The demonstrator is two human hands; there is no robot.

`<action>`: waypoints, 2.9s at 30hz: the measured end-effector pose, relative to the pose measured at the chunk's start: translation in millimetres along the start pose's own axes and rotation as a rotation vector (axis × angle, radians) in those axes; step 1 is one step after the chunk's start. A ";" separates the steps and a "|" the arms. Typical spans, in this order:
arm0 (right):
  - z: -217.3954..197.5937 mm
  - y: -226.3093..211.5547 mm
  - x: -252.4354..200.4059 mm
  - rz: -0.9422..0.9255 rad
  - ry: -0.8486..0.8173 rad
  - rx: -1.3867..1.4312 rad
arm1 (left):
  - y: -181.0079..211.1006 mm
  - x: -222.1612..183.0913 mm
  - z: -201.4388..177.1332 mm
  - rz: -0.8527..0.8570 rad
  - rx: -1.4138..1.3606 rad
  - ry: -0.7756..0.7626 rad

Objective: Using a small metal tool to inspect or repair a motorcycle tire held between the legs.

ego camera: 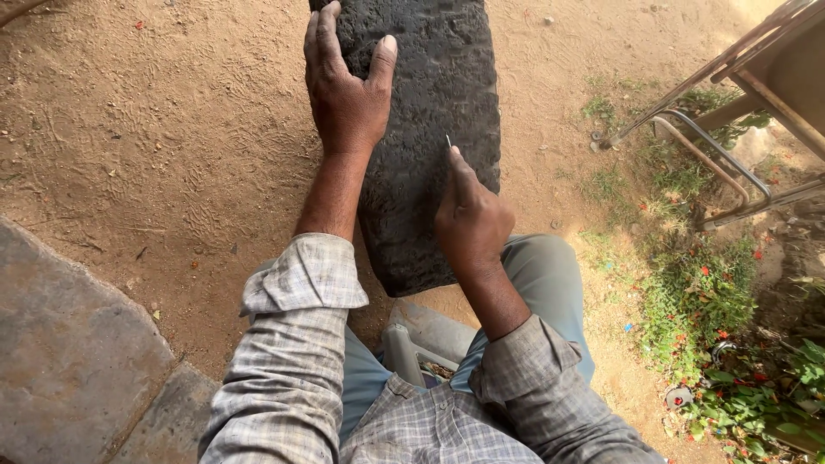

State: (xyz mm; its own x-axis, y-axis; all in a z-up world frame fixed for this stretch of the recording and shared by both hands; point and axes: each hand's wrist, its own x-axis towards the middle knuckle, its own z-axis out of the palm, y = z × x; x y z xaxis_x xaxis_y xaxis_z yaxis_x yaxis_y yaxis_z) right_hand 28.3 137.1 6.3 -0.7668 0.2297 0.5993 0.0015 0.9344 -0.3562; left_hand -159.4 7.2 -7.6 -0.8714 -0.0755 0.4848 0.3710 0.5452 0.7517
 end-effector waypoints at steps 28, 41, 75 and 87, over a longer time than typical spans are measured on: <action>15.0 13.0 -4.1 0.166 -0.091 0.343 | 3.8 12.7 -5.1 -0.071 -0.032 -0.017; -27.1 11.2 0.0 0.226 -0.413 0.569 | -9.7 18.5 9.7 -0.049 -0.013 0.020; -60.3 -9.2 26.5 -0.239 -0.458 -0.098 | 3.9 11.3 38.8 -0.051 0.142 0.070; -56.2 -22.5 40.8 -0.521 -0.802 -0.693 | 35.6 6.7 43.5 -0.270 0.123 -0.028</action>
State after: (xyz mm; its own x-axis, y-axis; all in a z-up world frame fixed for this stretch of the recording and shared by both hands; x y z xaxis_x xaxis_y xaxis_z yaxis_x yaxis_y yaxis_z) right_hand 33.0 140.8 79.1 -0.9614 -0.2289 -0.1527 -0.2725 0.8696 0.4117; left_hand -166.0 62.4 2.9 -0.9425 -0.2089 0.2610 0.0847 0.6060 0.7910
